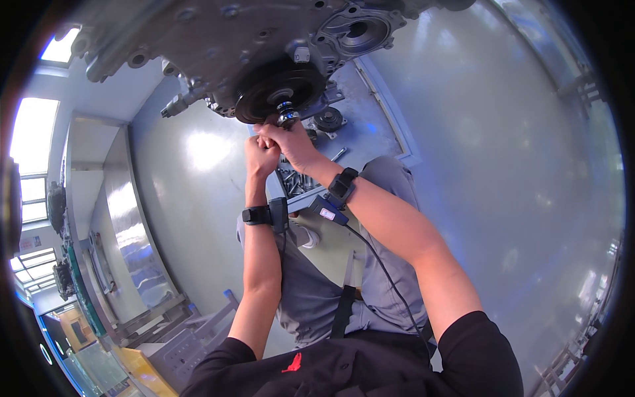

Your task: The person assembles an engine on a stand, using a wrench and socket to tighten bolts on the crankshaft pulley and cylinder head. They retrieve tools from a green toolbox, adjust components by hand, and repeatedly tighten fasteners on different sides of the engine.

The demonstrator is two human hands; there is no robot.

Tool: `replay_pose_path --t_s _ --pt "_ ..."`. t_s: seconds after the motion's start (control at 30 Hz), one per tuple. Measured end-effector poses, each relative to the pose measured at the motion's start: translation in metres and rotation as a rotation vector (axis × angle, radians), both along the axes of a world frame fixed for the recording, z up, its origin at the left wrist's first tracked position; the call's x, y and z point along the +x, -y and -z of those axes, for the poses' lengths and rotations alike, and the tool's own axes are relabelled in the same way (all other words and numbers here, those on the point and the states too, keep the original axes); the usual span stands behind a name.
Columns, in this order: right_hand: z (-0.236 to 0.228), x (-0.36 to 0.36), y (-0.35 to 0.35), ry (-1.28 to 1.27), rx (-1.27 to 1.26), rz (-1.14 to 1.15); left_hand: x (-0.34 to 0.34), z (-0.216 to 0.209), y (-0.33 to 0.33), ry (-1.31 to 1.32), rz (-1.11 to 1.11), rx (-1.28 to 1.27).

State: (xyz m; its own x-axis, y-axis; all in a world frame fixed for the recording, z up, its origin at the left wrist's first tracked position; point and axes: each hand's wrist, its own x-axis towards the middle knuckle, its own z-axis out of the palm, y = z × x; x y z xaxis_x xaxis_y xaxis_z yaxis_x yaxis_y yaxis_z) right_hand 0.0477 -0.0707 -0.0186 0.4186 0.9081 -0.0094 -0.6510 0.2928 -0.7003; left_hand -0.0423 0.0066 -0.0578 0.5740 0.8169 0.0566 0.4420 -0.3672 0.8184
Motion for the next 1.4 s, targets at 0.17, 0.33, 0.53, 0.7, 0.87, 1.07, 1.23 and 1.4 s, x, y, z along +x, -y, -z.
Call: replay_pose_path --t_s 0.17,0.33,0.53,0.7,0.87,1.07,1.23,1.4 --pt "0.000 -0.005 -0.008 -0.022 -0.120 0.012 -0.002 0.001 -0.007 -0.051 0.073 0.039" --pt "-0.002 0.001 0.000 0.355 -0.118 0.145 0.013 0.013 0.007 0.044 0.137 -0.059" --pt "0.003 0.003 -0.001 0.391 -0.202 0.015 0.012 0.023 0.009 0.264 0.078 0.062" --pt "0.011 0.006 0.000 0.468 -0.219 -0.092 0.012 0.034 0.011 0.389 0.025 0.098" --pt "0.012 0.005 0.003 0.373 -0.207 -0.061 0.014 0.040 0.014 0.395 -0.015 0.158" --pt "0.010 0.010 0.008 0.375 -0.150 -0.105 0.012 0.033 0.017 0.333 0.026 0.202" --pt "0.005 0.008 0.013 0.298 -0.064 -0.005 0.023 0.023 0.020 0.417 0.003 0.148" --pt "-0.003 0.026 0.022 0.525 -0.125 -0.211 0.017 0.029 0.024 0.391 -0.050 0.131"
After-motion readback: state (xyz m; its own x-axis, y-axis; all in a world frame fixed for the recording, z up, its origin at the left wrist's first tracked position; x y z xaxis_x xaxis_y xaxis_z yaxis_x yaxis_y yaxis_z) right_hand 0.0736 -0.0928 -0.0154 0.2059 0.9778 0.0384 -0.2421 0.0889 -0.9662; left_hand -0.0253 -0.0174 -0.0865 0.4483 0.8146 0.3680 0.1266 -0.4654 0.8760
